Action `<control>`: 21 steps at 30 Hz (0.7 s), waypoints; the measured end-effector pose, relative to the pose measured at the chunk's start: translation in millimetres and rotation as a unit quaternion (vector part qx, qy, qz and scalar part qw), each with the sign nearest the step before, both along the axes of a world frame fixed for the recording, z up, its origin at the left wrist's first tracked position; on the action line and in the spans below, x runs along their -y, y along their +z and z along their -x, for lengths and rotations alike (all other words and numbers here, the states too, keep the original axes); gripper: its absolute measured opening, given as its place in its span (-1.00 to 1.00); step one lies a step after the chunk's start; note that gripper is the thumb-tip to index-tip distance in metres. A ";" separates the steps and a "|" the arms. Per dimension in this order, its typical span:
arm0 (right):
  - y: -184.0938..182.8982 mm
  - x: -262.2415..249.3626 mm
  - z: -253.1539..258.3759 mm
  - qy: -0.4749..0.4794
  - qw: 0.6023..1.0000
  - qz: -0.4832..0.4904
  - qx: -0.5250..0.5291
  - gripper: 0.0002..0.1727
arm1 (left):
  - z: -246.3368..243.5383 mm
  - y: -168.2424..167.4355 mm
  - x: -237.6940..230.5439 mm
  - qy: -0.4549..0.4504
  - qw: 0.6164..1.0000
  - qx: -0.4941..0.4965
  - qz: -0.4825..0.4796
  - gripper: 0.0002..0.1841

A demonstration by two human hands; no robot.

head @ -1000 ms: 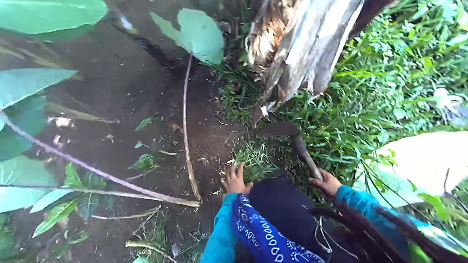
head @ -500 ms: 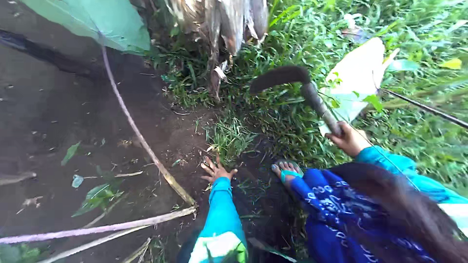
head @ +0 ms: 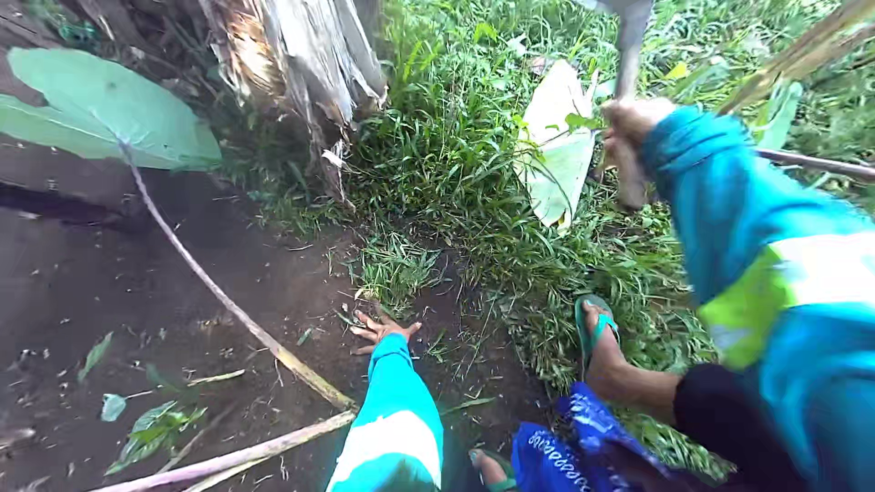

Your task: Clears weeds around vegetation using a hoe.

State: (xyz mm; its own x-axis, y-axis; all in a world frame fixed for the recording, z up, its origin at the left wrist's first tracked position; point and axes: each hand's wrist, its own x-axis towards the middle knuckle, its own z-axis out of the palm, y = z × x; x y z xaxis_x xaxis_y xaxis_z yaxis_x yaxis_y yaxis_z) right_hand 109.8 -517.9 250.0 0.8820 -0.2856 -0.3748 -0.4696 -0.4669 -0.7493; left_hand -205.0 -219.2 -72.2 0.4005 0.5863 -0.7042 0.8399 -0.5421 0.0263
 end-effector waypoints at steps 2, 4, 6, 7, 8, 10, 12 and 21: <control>-73.5 -39.8 9.3 -0.019 0.993 -0.101 -0.054 -0.71 | -3.8 7.5 -3.6 -0.002 1.000 -0.003 0.027 0.57; -140.3 -70.1 61.9 0.059 0.979 -0.096 -0.171 -0.58 | -8.7 24.7 -13.0 -0.038 0.997 -0.053 0.048 0.56; -217.1 -70.7 161.9 0.199 0.952 -0.074 -0.221 -0.55 | -12.2 55.4 -30.3 -0.095 0.987 -0.092 0.094 0.37; -241.2 -59.7 205.0 0.250 0.936 -0.055 -0.241 -0.49 | -15.4 71.1 -39.0 -0.118 0.981 -0.087 0.126 0.23; -246.3 -46.2 234.8 0.288 0.918 -0.021 -0.273 -0.40 | -16.9 86.2 -47.5 -0.136 0.975 -0.076 0.155 0.09; -229.9 -20.6 257.8 0.327 0.894 0.061 -0.301 -0.28 | -18.6 123.1 -57.4 -0.159 0.968 -0.064 0.183 -0.15; -215.3 -7.2 248.4 0.286 0.927 0.066 -0.232 -0.31 | -19.1 158.0 -55.6 -0.165 0.970 -0.041 0.176 -0.25; -228.8 -84.1 151.5 -0.016 0.969 -0.091 -0.227 -0.42 | -27.0 192.3 -35.2 -0.058 0.976 0.190 0.089 -0.28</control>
